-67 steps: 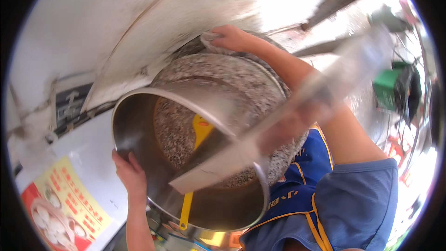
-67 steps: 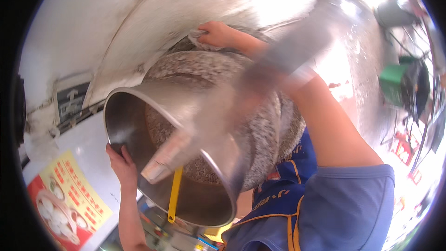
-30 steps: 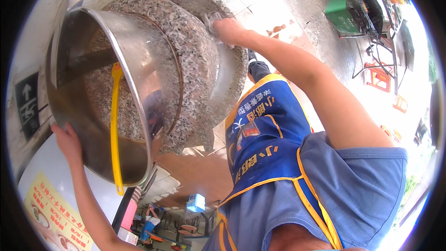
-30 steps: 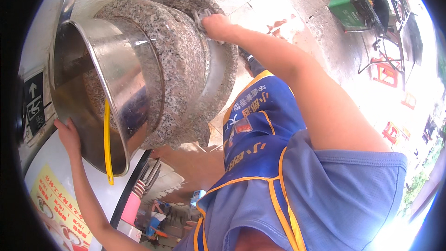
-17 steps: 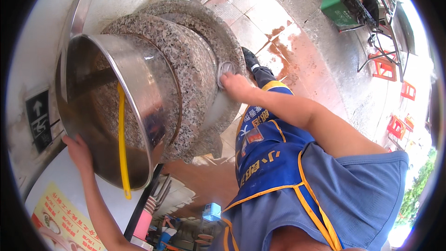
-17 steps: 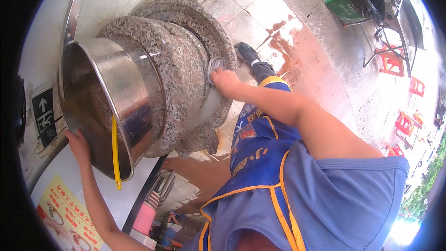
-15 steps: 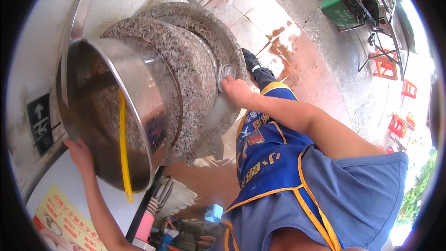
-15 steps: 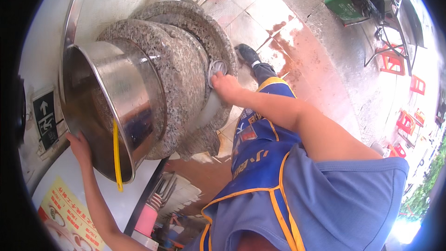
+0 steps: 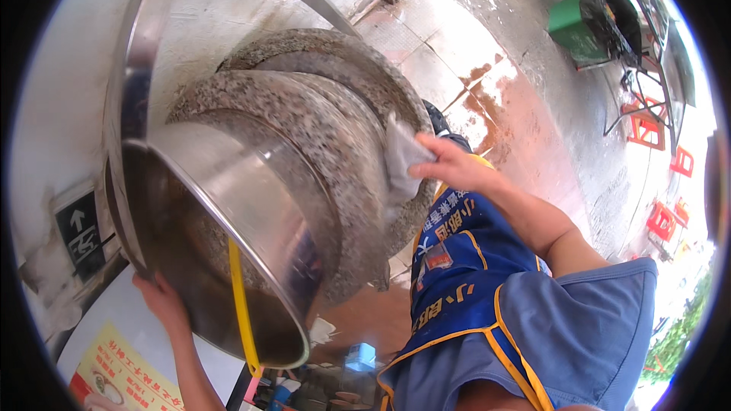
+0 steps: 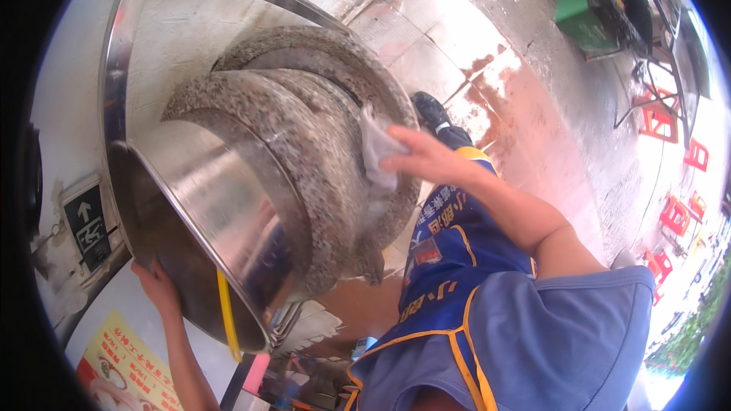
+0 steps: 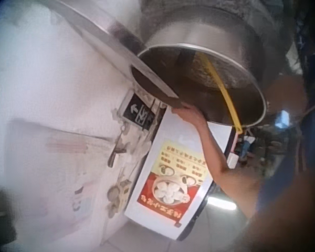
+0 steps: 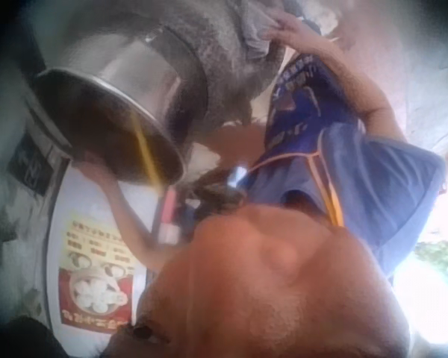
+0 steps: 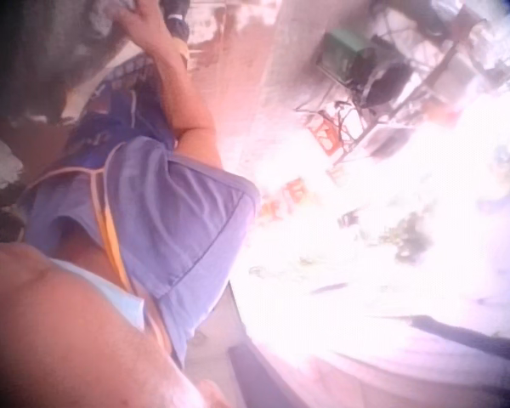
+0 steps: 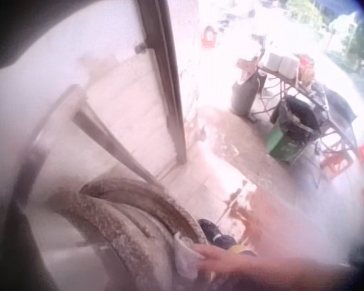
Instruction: The person operates a stone mill at a street food stall, adding grain from a plastic bag into the mill and using a yellow scoop to guide the flow. They collect the ground product into a metal bowl and wipe the mill with a cloth.
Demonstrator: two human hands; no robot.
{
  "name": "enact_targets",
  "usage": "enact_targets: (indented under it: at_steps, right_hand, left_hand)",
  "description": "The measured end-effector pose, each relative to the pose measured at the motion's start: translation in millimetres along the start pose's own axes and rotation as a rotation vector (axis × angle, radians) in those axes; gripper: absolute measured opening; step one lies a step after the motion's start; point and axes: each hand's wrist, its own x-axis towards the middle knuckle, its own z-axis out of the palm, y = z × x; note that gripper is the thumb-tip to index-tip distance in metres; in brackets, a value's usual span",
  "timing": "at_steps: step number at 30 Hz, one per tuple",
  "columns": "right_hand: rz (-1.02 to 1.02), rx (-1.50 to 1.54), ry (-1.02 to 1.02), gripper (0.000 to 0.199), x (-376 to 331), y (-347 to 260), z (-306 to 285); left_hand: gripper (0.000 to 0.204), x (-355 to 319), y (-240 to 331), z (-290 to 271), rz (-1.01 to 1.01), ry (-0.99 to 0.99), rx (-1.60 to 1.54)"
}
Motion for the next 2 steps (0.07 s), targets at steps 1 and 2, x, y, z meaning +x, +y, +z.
enact_targets:
  at_steps: [1,2]
  right_hand:
    - [-0.031,0.025,0.022,0.024,17,-11,-11]
    - [-0.023,0.133,0.035,0.026,38,-19,-23]
  left_hand:
    - [0.045,1,5,-3,-0.006,-0.012,0.033]
    - [0.047,2,10,-5,-0.014,-0.025,0.066]
